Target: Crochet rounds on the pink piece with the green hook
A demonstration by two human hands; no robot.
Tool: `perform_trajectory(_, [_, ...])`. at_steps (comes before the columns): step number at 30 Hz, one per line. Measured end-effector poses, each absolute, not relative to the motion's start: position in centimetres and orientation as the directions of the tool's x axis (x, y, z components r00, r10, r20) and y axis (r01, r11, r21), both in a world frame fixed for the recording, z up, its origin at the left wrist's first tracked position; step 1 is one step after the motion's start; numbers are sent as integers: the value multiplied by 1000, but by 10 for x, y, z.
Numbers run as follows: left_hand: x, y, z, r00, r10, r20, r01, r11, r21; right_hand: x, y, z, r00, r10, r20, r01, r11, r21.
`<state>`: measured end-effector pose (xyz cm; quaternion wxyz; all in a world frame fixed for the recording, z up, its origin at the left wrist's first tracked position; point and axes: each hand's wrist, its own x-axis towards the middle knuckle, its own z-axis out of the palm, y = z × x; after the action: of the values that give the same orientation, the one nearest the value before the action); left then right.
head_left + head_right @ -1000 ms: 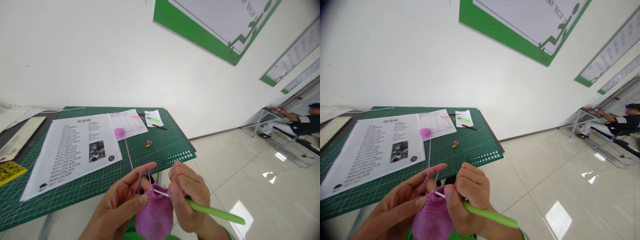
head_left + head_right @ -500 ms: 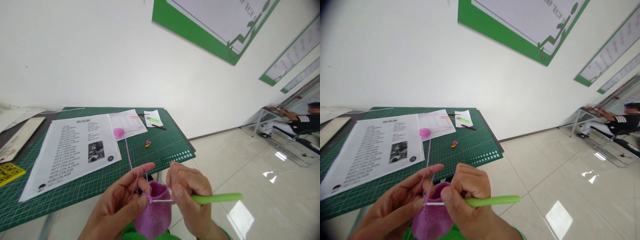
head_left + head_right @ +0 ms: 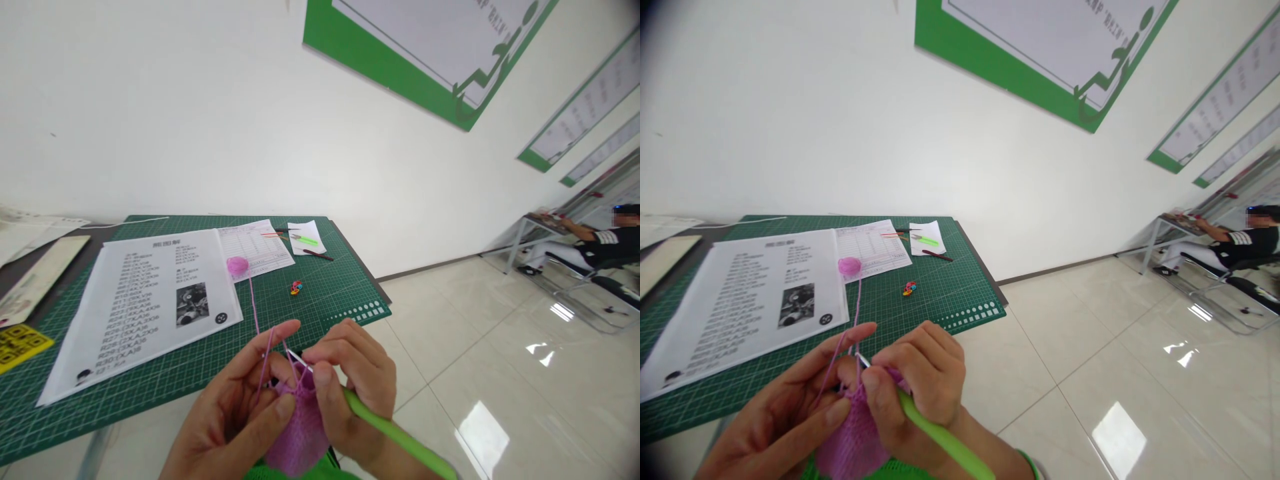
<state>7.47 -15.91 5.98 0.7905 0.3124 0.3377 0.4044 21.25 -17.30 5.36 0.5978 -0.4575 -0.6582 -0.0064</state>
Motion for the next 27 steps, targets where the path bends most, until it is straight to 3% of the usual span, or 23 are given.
perform_trajectory(6, [75, -158, 57, 472, 834, -285, -446, 505, 739, 215, -172, 56, 86, 699, 710, 486, 593, -642])
perform_trajectory(27, [75, -155, 54, 480, 845, -236, -417, 456, 786, 215, -173, 53, 69, 640, 765, 487, 648, -586])
